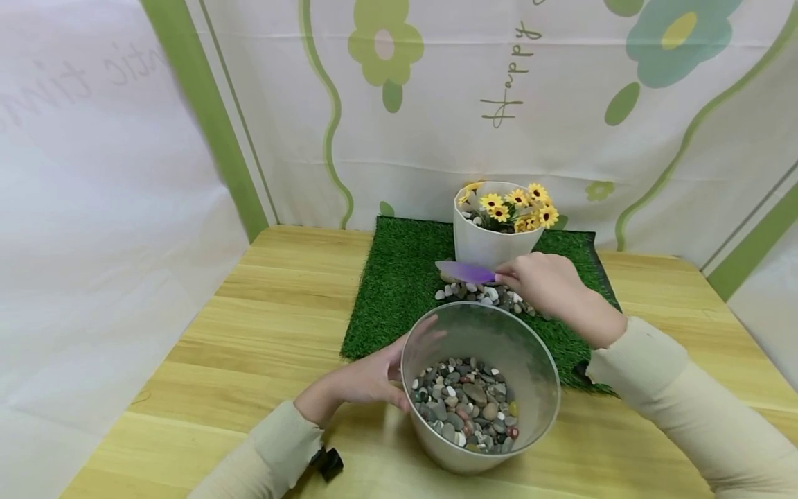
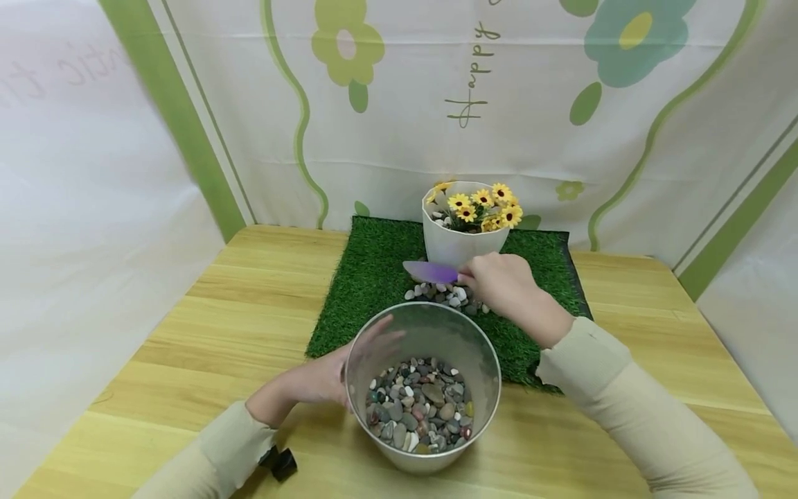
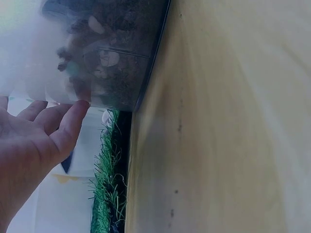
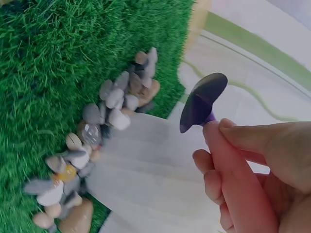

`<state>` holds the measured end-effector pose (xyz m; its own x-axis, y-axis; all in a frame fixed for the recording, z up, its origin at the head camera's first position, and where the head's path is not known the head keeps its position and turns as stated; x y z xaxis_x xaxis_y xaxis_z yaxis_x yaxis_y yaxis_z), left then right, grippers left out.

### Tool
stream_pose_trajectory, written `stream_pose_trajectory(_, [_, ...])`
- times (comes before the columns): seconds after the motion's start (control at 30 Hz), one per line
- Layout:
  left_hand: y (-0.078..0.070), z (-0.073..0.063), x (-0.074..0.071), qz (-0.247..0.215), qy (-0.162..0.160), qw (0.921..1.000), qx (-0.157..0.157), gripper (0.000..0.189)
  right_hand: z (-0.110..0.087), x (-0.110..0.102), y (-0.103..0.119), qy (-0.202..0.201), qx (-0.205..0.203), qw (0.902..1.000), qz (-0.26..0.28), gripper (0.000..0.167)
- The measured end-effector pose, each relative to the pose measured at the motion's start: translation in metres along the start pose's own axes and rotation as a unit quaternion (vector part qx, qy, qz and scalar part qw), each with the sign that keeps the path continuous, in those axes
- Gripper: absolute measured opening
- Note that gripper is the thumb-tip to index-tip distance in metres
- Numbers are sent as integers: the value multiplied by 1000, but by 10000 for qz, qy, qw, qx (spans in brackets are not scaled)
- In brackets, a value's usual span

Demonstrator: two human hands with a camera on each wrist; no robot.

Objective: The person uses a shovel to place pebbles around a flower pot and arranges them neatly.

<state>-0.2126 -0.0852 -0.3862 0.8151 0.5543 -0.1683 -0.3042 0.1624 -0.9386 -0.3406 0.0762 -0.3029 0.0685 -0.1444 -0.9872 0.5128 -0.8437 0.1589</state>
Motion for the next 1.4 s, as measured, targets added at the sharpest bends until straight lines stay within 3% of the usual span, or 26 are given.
stream_pose_trajectory(0.17, [-1, 0, 0, -83, -3, 10000, 22, 125, -22, -24, 1, -474, -138, 9988, 2, 29])
stream_pose_trajectory(0.3, [-2, 1, 1, -131, -5, 9999, -16, 124, -41, -42, 7, -1051, -510, 9930, -156, 27])
stream_pose_trajectory(0.6, [0, 2, 0, -118, 1, 9999, -97, 125, -90, -70, 32, -2324, -1732, 9564, -355, 23])
stream_pose_trajectory(0.67, [-1, 2, 1, -177, 33, 9998, -77, 125, -100, -76, 37, -2378, -1771, 9543, -383, 33])
stream_pose_trajectory(0.77, [-2, 2, 2, -198, 64, 9998, -2, 125, -113, -84, 44, -2450, -1753, 9526, -418, 65])
stream_pose_trajectory(0.83, [-3, 2, 2, -232, 91, 9997, 7, 125, -122, -91, 51, -2581, -1808, 9482, -406, 78])
stream_pose_trajectory(0.97, [-4, 6, 2, -180, 45, 9998, 10, 125, -138, -99, 70, -2816, -2195, 9332, -405, 69])
stream_pose_trajectory(1.07, [-5, 7, 0, 13, -29, 10000, -18, 125, -146, -95, 82, -2762, -2490, 9271, -469, 67])
stream_pose_trajectory(1.2, [-2, 6, -1, 65, -61, 9998, -169, 126, -153, -84, 89, -2497, -2593, 9300, -734, 64])
stream_pose_trajectory(1.33, [-2, 4, 1, -88, 6, 9999, -93, 128, -150, -70, 99, -2160, -2473, 9361, -1262, 15])
stream_pose_trajectory(1.37, [-2, 5, 1, -139, 31, 9999, -20, 127, -148, -66, 102, -2091, -2424, 9363, -1442, 14])
stream_pose_trajectory(1.4, [-3, 4, 1, -207, 51, 9998, 19, 126, -145, -62, 106, -2038, -2354, 9363, -1626, 25])
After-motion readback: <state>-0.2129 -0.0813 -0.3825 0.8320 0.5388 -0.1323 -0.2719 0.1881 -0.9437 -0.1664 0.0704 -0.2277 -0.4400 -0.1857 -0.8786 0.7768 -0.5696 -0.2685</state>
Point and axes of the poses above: each hand's wrist, its own z-axis towards the middle knuckle, its own x-axis out of the palm, y = z × x, the point moved 10 cm from there along z, towards the middle knuckle, and after that the axes turned 4 degrees about z, right-handed, at the moved point
